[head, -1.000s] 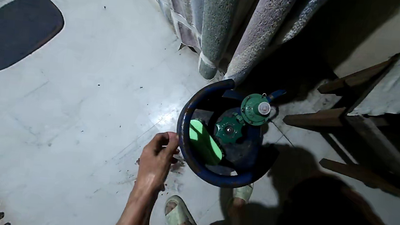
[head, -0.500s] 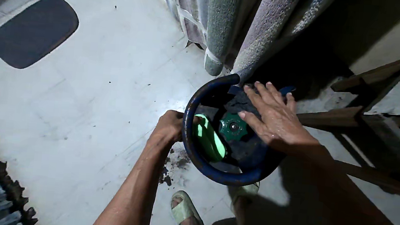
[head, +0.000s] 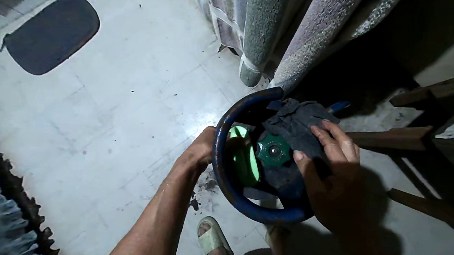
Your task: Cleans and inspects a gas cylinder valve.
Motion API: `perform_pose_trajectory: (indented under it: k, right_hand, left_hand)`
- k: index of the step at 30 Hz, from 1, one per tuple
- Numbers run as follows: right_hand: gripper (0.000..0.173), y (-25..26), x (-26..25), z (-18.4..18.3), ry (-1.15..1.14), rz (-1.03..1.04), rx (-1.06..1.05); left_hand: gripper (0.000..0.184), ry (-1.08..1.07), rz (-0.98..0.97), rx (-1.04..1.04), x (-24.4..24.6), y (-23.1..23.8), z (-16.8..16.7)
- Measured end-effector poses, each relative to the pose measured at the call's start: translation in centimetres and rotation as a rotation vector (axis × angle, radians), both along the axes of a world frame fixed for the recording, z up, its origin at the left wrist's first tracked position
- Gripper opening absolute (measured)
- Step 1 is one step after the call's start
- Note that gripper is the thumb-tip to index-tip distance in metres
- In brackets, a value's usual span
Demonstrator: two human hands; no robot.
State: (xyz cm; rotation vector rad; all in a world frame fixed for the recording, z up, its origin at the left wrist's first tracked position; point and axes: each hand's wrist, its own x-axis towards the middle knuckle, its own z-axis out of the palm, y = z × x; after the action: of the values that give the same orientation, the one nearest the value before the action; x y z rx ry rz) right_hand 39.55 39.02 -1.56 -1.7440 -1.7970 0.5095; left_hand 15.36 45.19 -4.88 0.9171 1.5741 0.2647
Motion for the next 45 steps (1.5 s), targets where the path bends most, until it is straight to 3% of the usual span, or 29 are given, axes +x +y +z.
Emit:
perform_pose_trajectory:
  k: [2, 6, 8, 10, 15, 22, 27, 33, 38, 41, 45]
  right_hand:
    - [0.046, 0.0, 0.1, -0.3, 0.015, -0.002, 0.012]
    - [0.043, -0.1, 0.2, -0.8, 0.043, 0.002, 0.043]
    - [0.043, -0.1, 0.3, -0.7, 0.041, 0.008, 0.049]
    - [0.042, -0.2, 0.3, -0.6, 0.043, 0.007, 0.034]
    - [0.043, -0.2, 0.4, -0.9, 0.069, 0.014, 0.039]
    - [0.044, -0.3, 0.3, -0.6, 0.100, 0.016, 0.011]
    - [0.044, -0.2, 0.4, -0.5, 0.136, 0.014, -0.017]
    - [0.043, -0.1, 0.6, -0.7, 0.125, 0.017, -0.004]
    - [0.041, -0.2, 0.7, -0.9, 0.155, 0.011, -0.004]
    - [0.040, -0.3, 1.0, -1.2, 0.184, 0.019, 0.004]
    - [0.039, -0.4, 1.4, -1.6, 0.219, 0.042, -0.004]
  left_hand:
    - [0.023, 0.001, 0.073, 0.015, 0.5, 0.3, 0.4]
    - [0.028, -0.010, 0.545, -0.007, -0.6, 0.1, 0.8]
    - [0.033, -0.052, 0.677, -0.047, -0.8, 0.4, 0.3]
    - [0.034, -0.107, 0.681, -0.066, -0.3, 0.8, 0.3]
    - [0.016, -0.337, 0.514, -0.094, -0.4, -0.1, 0.8]
    - [0.019, -0.443, 0.801, 0.134, -1.8, 3.6, -4.1]
    - [0.025, -0.219, 0.496, 0.045, -2.8, -0.1, -2.7]
    - [0.030, -0.152, 0.412, 0.119, -2.8, 4.9, -5.4]
    - [0.028, -0.006, 0.279, 0.060, -6.7, 0.2, -3.7]
    - [0.028, -0.089, 0.124, 0.052, -7.3, -1.8, -0.9]
    - [0.033, -0.252, -0.145, 0.072, -4.9, 0.5, 1.0]
